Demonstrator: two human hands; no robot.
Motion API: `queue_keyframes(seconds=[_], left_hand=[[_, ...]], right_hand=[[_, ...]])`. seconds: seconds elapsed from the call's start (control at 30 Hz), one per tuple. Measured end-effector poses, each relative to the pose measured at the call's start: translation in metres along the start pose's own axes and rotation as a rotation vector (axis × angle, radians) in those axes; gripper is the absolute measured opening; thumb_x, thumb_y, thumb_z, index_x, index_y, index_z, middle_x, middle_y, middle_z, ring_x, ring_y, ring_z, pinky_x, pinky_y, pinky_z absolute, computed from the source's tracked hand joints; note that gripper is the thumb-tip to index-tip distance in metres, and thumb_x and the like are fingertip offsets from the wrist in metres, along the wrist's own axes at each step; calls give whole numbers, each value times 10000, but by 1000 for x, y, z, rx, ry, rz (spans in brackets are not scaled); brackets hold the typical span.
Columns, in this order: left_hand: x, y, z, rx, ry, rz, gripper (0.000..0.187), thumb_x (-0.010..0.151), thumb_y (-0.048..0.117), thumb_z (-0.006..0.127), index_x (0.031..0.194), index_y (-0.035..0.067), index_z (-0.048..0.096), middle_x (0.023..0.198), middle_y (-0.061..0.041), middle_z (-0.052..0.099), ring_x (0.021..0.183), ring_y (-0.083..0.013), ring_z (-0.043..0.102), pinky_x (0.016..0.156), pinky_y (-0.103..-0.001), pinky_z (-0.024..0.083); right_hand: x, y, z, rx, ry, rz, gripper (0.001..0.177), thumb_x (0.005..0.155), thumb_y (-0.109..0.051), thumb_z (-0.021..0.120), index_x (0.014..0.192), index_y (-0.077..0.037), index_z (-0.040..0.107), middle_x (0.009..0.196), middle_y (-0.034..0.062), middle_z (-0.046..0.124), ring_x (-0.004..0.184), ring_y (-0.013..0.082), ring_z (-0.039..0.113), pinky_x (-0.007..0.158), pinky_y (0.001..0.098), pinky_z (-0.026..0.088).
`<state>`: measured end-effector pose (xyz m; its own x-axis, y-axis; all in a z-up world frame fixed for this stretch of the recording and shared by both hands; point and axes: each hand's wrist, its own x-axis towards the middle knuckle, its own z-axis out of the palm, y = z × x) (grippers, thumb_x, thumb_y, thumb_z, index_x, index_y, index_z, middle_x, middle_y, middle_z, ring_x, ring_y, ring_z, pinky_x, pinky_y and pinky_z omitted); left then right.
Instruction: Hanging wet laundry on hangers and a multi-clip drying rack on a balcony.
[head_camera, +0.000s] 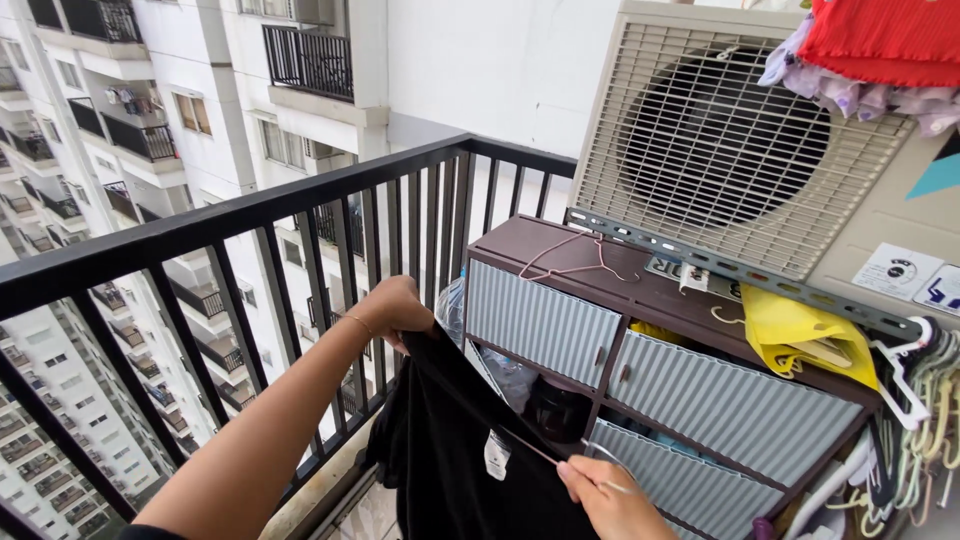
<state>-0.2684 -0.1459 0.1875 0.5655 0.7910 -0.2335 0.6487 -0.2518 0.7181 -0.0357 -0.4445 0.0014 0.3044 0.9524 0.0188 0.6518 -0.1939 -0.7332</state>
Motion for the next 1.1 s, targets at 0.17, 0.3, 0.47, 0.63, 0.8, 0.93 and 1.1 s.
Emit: queue_keyframes(seconds=[0.17, 0.3, 0.47, 0.63, 0.8, 0.93, 1.1], left_hand=[[-17, 53, 25, 95, -110, 146, 552, 754, 99, 875, 1206, -46, 594, 906, -145, 621, 696, -267, 725, 570, -364, 617], [-45, 81, 11, -64, -112, 427, 542, 764, 291, 831, 1204, 27, 660, 968, -224, 701, 761, -260, 752, 589, -308, 634], [1, -18, 40, 403, 173, 616, 862, 671, 494, 924, 1352, 110, 563, 1185, -174, 611, 1133, -324, 616, 924, -447, 547], [12, -76, 71, 198, 266, 547, 884, 652, 244, 806, 1446, 112, 442, 1256, -175, 565, 1011, -334, 676, 876, -415, 579], [6, -48, 51, -4, 465, 829, 196, 744, 7, 652, 915, 50, 735, 863, -68, 731, 805, -227, 751, 763, -347, 602], [-29, -21, 33, 37, 683, 836, 122, 789, 29, 642, 876, 46, 727, 834, -73, 685, 769, -252, 711, 730, -360, 580], [-28, 2, 29, 71, 730, 754, 260, 791, 76, 654, 1043, 94, 715, 1038, -117, 639, 998, -275, 655, 899, -405, 528]], right_hand=[[14, -104, -32, -33, -32, 29, 379, 956, -320, 661, 704, -38, 698, 557, 6, 551, 569, 100, 471, 552, 298, 387], [63, -116, -64, 84, 119, -4, 360, 883, -312, 754, 657, -32, 759, 557, -39, 617, 536, 68, 464, 520, 295, 378], [54, -158, -107, -54, 289, -47, 389, 908, -342, 734, 672, -34, 742, 506, -17, 492, 498, 89, 395, 489, 314, 334], [34, -151, -158, -84, 364, -20, 379, 897, -342, 751, 696, -21, 782, 518, -28, 463, 504, 81, 360, 477, 313, 295], [6, -115, -198, 22, 269, -84, 385, 944, -332, 701, 745, -19, 802, 567, -113, 574, 512, 21, 393, 467, 248, 325], [-28, -100, -229, 172, 265, 237, 378, 927, -338, 684, 761, -5, 751, 483, -81, 289, 425, 66, 204, 417, 289, 157], [-37, -74, -220, 537, 283, 92, 332, 964, -276, 661, 784, 2, 662, 487, -116, 264, 394, 36, 197, 402, 265, 153]])
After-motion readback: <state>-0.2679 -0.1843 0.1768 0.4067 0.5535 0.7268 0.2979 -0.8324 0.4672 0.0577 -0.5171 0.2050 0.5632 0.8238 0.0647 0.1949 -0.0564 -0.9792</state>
